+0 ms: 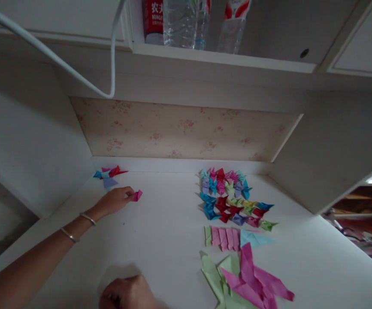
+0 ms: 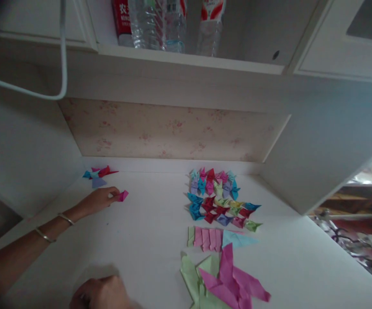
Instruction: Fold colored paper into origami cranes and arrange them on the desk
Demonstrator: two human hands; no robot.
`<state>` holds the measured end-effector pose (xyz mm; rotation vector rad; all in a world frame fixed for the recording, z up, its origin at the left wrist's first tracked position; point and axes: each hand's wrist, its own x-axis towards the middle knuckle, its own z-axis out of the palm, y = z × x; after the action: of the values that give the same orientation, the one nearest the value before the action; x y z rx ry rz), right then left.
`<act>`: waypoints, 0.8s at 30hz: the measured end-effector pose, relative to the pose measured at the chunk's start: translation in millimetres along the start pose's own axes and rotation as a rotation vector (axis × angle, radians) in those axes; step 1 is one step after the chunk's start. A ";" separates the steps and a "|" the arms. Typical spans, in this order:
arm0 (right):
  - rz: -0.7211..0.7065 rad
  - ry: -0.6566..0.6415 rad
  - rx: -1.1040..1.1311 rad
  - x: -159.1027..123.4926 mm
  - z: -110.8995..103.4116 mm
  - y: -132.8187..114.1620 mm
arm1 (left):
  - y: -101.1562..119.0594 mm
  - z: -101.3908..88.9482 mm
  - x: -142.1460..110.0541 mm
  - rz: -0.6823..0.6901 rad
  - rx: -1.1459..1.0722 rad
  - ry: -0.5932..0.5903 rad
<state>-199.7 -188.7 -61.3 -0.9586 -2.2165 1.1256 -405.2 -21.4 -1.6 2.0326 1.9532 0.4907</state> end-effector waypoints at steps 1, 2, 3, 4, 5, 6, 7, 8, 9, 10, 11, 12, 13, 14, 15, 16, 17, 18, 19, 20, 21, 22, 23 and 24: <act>-0.017 -0.012 -0.006 -0.6 -1.6 -0.9 | 7.2 2.9 -3.8 0.003 0.003 0.004; -0.037 -0.033 -0.013 -0.8 -2.8 -1.5 | 13.9 5.4 -7.1 0.003 0.006 0.001; -0.058 -0.058 -0.026 -0.7 -3.6 -1.7 | 20.1 7.8 -9.8 0.000 0.009 -0.008; -0.076 -0.081 -0.045 -0.2 -4.0 -1.4 | 25.5 10.1 -11.9 -0.003 0.011 -0.020; -0.093 -0.099 -0.070 0.5 -3.9 -0.5 | 30.2 12.4 -13.7 -0.009 0.013 -0.033; -0.109 -0.110 -0.096 1.3 -3.4 0.8 | 34.0 14.8 -15.0 -0.014 0.015 -0.044; -0.127 -0.118 -0.119 2.1 -2.7 2.5 | 36.9 17.3 -16.2 -0.017 0.017 -0.051; -0.146 -0.125 -0.137 2.7 -1.8 4.4 | 39.0 19.9 -17.1 -0.019 0.023 -0.050; -0.167 -0.131 -0.150 3.1 -1.0 6.3 | 40.3 22.7 -18.1 -0.018 0.032 -0.045; -0.186 -0.136 -0.159 3.1 -0.2 8.0 | 41.0 25.5 -19.1 -0.011 0.040 -0.038; -0.200 -0.140 -0.165 2.7 0.2 9.5 | 41.1 28.3 -20.2 -0.001 0.046 -0.032; -0.211 -0.145 -0.169 2.0 0.4 10.5 | 40.7 31.1 -21.5 0.009 0.046 -0.028; -0.220 -0.150 -0.171 1.0 0.4 11.1 | 39.9 33.8 -23.0 0.017 0.040 -0.025; -0.226 -0.155 -0.171 -0.2 0.1 11.4 | 38.8 36.2 -24.6 0.028 0.029 -0.022; -0.230 -0.161 -0.169 -1.5 -0.3 11.3 | 37.5 38.4 -26.2 0.042 0.015 -0.014; -0.231 -0.162 -0.167 -2.9 -0.7 11.0 | 35.9 40.1 -27.9 0.058 0.002 -0.003; -0.229 -0.158 -0.165 -4.3 -1.2 10.5 | 34.3 41.5 -29.5 0.076 -0.007 0.014; -0.224 -0.151 -0.165 -5.6 -1.6 9.8 | 32.6 42.5 -30.9 0.098 -0.013 0.031; -0.216 -0.143 -0.165 -6.8 -2.0 9.0 | 31.0 43.1 -32.1 0.115 -0.011 0.047; -0.209 -0.138 -0.166 -8.0 -2.4 8.1 | 29.7 43.3 -33.1 0.122 -0.002 0.056; -0.201 -0.136 -0.166 -9.0 -2.9 7.0 | 28.7 43.2 -33.8 0.118 0.015 0.060; -0.195 -0.138 -0.164 -10.0 -3.6 5.8 | 28.4 42.7 -34.3 0.110 0.036 0.059; -0.189 -0.142 -0.159 -11.0 -4.5 4.5 | 29.0 41.9 -34.6 0.100 0.059 0.056; -0.184 -0.146 -0.148 -12.1 -5.7 3.0 | 30.7 40.7 -34.8 0.088 0.082 0.054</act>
<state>-187.0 -193.8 -61.9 -0.7312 -2.4774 0.9867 -361.1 -56.3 -27.1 2.1848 1.9511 0.4973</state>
